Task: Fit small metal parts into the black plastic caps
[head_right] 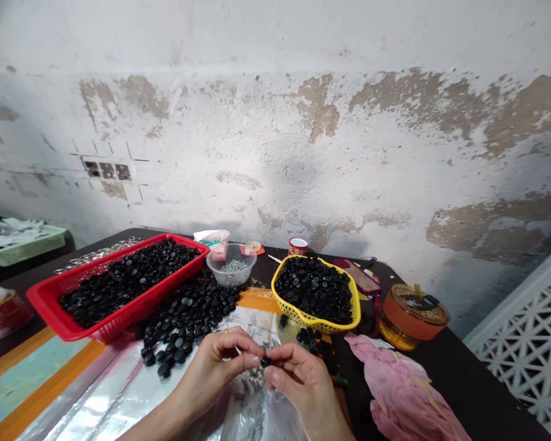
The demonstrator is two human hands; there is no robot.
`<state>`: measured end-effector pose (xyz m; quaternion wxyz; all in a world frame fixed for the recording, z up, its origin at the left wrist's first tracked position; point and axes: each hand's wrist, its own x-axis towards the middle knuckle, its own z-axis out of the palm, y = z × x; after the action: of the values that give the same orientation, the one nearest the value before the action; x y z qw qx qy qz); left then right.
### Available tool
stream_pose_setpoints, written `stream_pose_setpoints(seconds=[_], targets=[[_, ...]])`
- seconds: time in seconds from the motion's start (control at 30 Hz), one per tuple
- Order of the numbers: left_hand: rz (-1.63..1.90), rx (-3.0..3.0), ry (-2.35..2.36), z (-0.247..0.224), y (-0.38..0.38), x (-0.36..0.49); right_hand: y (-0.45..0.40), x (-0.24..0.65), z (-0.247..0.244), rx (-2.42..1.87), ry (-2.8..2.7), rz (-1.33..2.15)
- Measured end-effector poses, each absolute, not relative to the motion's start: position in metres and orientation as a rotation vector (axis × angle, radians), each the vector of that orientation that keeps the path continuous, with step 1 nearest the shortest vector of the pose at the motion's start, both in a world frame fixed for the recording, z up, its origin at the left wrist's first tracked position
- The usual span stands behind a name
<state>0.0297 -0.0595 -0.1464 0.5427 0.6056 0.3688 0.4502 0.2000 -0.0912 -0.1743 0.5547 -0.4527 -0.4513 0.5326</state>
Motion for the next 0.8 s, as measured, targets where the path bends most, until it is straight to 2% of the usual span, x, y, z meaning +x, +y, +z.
stream_pose_setpoints(seconds=[0.23,0.5,0.8], targets=[[1.069,1.524,0.890,-0.1500,-0.0597,0.0304,-0.0945,0.1971,-0.1708,-1.069,-1.053,1.165],[1.032,1.365,0.874,-0.1545,-0.0614,0.0339,-0.0962,0.1938,-0.1666,-1.092,-1.069,1.032],[1.053,1.465,0.915,-0.1522,-0.0595,0.0310,-0.0967,0.1968,-0.1724,-1.065,-1.108,1.029]])
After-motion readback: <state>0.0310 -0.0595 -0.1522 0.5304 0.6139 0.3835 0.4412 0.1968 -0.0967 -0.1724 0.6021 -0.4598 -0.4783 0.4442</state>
